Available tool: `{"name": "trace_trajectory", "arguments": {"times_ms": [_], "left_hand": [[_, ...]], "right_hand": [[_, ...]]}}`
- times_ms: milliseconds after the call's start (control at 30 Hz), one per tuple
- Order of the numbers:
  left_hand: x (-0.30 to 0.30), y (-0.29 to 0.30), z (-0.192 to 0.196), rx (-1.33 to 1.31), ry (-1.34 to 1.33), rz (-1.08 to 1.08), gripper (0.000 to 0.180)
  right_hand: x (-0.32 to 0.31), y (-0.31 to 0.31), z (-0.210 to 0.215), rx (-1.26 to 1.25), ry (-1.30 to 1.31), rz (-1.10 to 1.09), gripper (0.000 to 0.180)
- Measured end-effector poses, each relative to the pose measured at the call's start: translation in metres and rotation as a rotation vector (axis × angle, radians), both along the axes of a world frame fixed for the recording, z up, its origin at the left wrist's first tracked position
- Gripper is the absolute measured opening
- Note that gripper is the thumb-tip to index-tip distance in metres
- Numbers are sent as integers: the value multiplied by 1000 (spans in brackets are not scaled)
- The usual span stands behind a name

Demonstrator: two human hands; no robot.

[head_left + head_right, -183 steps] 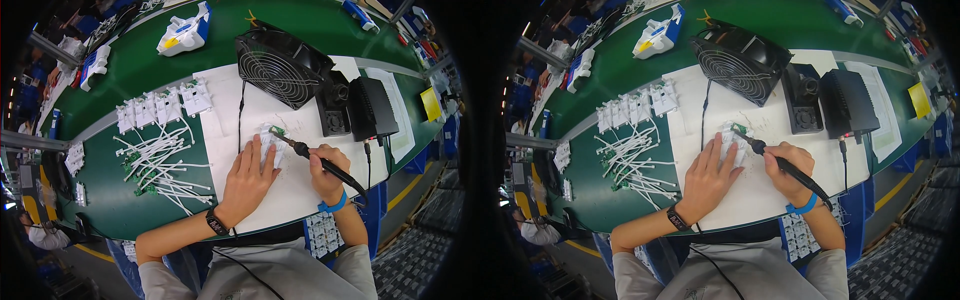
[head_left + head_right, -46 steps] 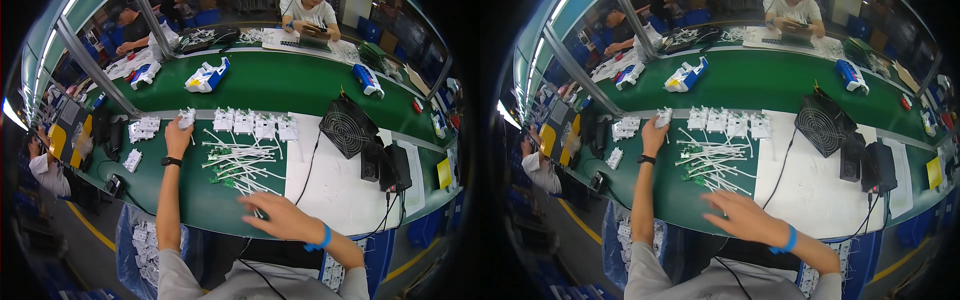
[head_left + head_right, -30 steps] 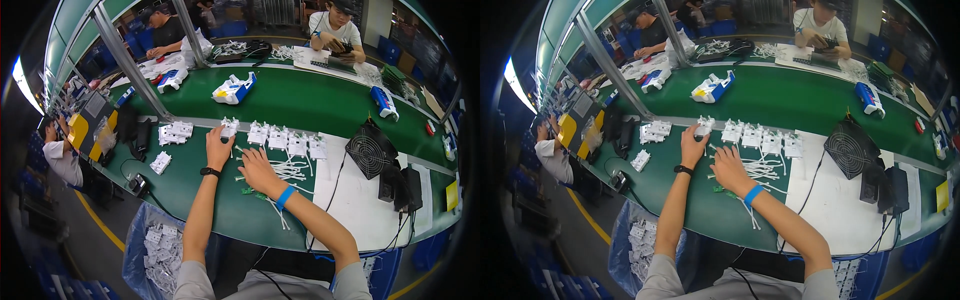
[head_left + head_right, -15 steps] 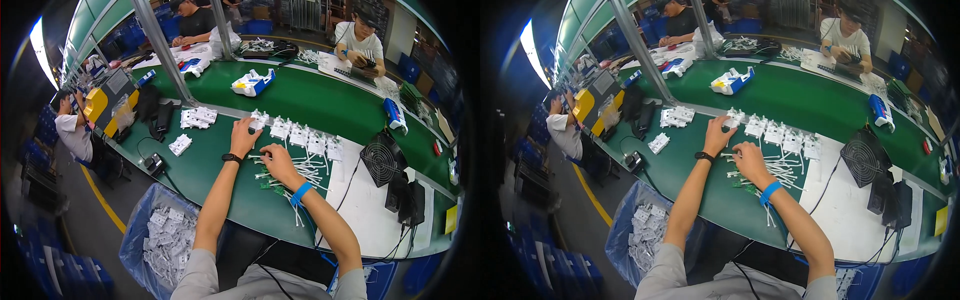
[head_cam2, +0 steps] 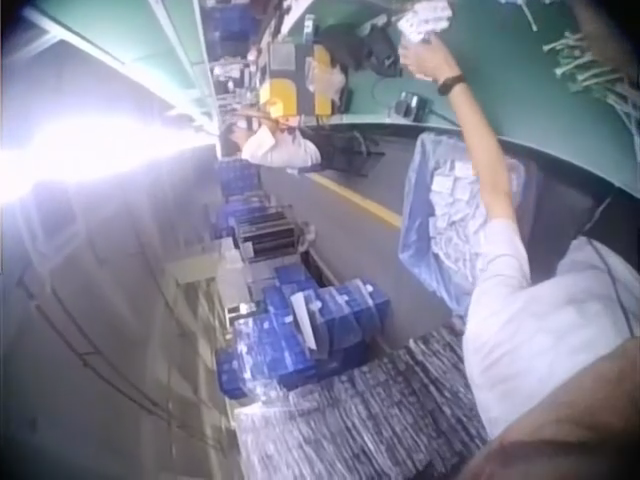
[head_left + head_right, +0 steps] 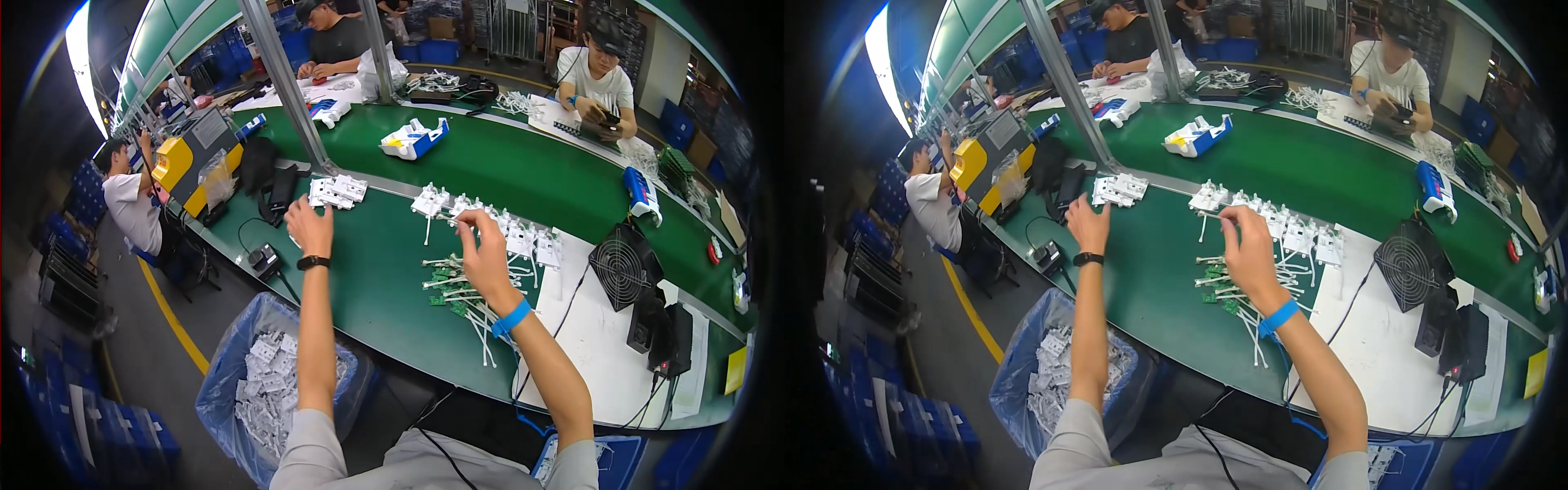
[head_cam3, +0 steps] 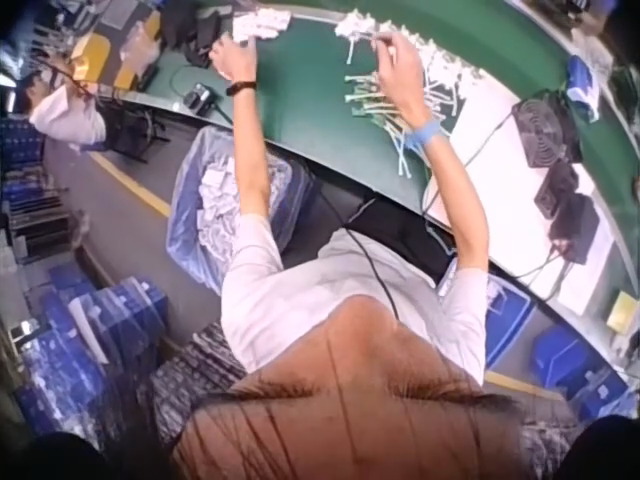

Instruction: Soldering wires onto small circuit boards and organizing plastic components on a factory assembly line workstation.

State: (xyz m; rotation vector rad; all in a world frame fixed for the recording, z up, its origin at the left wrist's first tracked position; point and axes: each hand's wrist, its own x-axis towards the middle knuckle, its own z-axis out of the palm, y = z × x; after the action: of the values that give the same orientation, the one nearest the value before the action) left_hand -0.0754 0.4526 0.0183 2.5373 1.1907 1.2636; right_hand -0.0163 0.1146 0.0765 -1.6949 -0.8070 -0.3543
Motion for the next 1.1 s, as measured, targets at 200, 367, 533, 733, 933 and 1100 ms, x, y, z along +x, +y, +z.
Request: {"name": "trace_trajectory", "arguments": {"times_ms": [200,367,533,733,933,1100], "left_hand": [[-30,-9,-34,-148,350,-180,63],[-50,-59,-26,-248,305,-756,51],[-72,-111,-16,-115,163,-609,78],[-88,-135,-27,-289,175,-587,77],[-83,-175,-1,-284,27,-850,69],[-82,-216,24,-88,58,-1035,76]], "right_hand": [[2,-23,4,48,44,14,6],[-2,-48,6,110,90,7,7],[-6,-64,-2,26,161,-20,9],[-16,-77,-7,-38,322,53,21],[-29,-75,-19,-42,373,214,18],[-40,-76,-10,-93,409,229,17]]}}
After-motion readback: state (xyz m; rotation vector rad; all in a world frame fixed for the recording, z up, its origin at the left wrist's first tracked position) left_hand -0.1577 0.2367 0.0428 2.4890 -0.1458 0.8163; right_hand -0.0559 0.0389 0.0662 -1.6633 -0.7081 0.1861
